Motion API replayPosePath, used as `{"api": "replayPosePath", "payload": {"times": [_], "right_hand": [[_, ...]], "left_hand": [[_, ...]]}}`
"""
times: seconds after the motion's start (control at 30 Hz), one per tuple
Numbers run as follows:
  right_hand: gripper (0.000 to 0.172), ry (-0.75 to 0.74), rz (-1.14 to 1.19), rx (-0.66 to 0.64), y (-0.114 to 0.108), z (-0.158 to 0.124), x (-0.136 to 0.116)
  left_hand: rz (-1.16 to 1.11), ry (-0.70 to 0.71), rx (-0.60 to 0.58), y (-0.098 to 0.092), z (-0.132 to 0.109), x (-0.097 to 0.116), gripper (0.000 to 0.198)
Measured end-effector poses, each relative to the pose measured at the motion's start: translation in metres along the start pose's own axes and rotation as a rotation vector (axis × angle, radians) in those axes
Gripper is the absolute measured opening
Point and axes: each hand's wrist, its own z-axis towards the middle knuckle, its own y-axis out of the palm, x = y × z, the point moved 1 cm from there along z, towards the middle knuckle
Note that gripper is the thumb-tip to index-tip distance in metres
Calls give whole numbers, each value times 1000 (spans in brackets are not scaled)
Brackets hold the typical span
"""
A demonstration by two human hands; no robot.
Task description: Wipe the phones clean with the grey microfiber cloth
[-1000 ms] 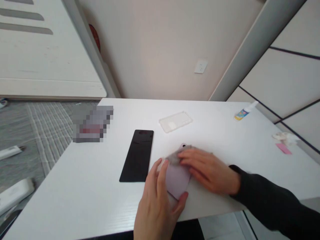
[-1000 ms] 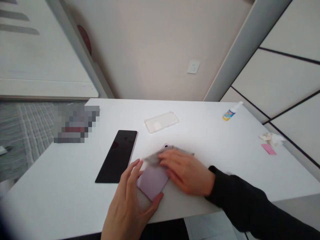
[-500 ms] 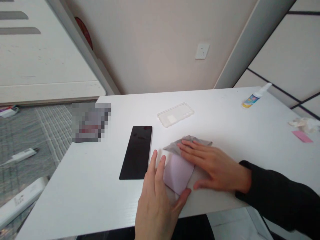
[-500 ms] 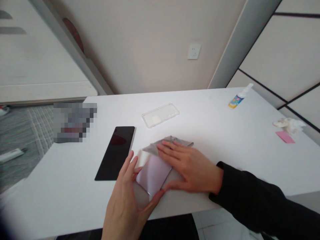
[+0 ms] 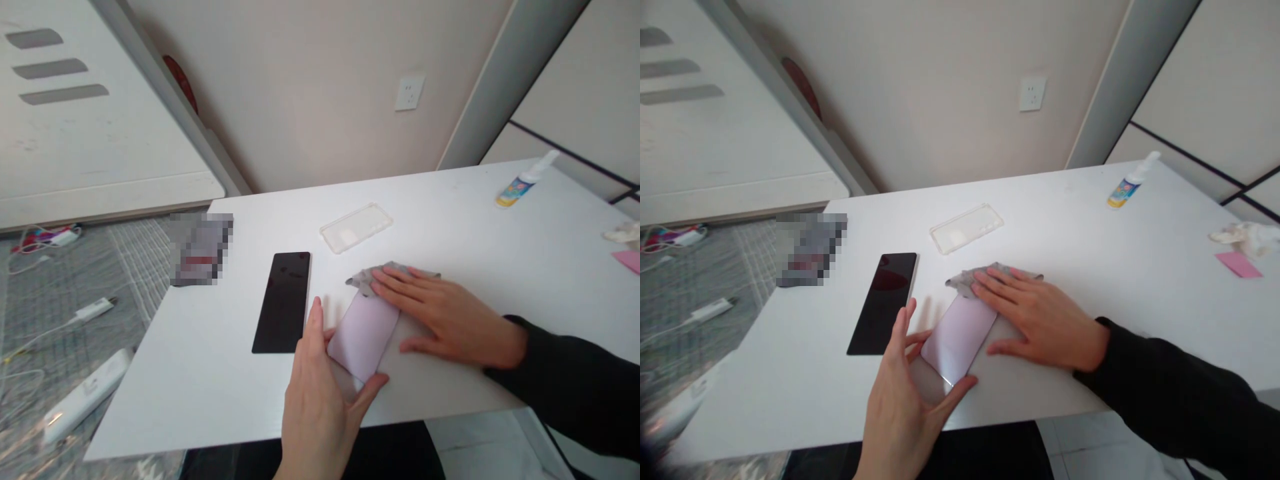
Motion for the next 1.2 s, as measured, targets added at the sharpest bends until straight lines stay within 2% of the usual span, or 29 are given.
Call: {"api": "replayPosePath", "payload": {"times": [0.03,0.1,0.13,0.23,0.27,0.37,0.4,0.43,0.5,0.6,0.67,0.77,0.87,0.9,0.97,1.03,1.07,1.17,1.2], "right_hand": [[97,-15,25,-14,1,-1,-2],[100,-120,112,-123,3,-3,-5],[96,-125,109,-132,3,-4,-5],[89,41,-51,-44,3,-6,-2],[97,47,-47,-35,3,-6,-2],[104,-111,76,-155,7,-7,-6],[100,-92,70,-155,8,-7,-6],[95,-34,23,-98,8,-7,-5],[95,66,-67,-36,8,-5,-2],[105,-44,-21,-186,9,-2,-2],[96,-40,-36,-206,7,1,0],[96,75,-123,-104,4,3,1],[94,-124,5,-245,5,3,-4],[90,-139,19,-269,5,3,-5],[87,-43,-38,-214,4,4,-2],[93,46,-98,-133,2,5,1],[90,21,-100,-132,1,6,1],[74,-143,-32,-237,2,6,-1],[72,-135,-41,-235,2,6,0]], "left_hand": [[-6,-8,-6,0,0,0,124],[-27,-6,-23,0,0,0,122],[-31,-2,-26,0,0,0,122],[-18,-4,-16,-1,1,0,127],[-23,-2,-19,-1,1,0,127],[-63,2,-33,-1,1,1,123],[-62,0,-30,-1,1,1,124],[-49,-7,-21,-1,1,1,127],[-24,-10,1,0,1,2,135],[-50,17,-3,0,1,3,137],[-50,23,5,0,1,3,138],[-16,23,34,1,0,1,142],[-34,53,31,2,0,-3,139],[-32,61,36,2,0,-4,139],[-9,70,49,3,0,-6,142],[17,90,50,2,1,-8,143],[16,101,44,2,1,-9,142],[6,103,24,2,1,-11,138],[10,98,27,3,1,-11,138]]}}
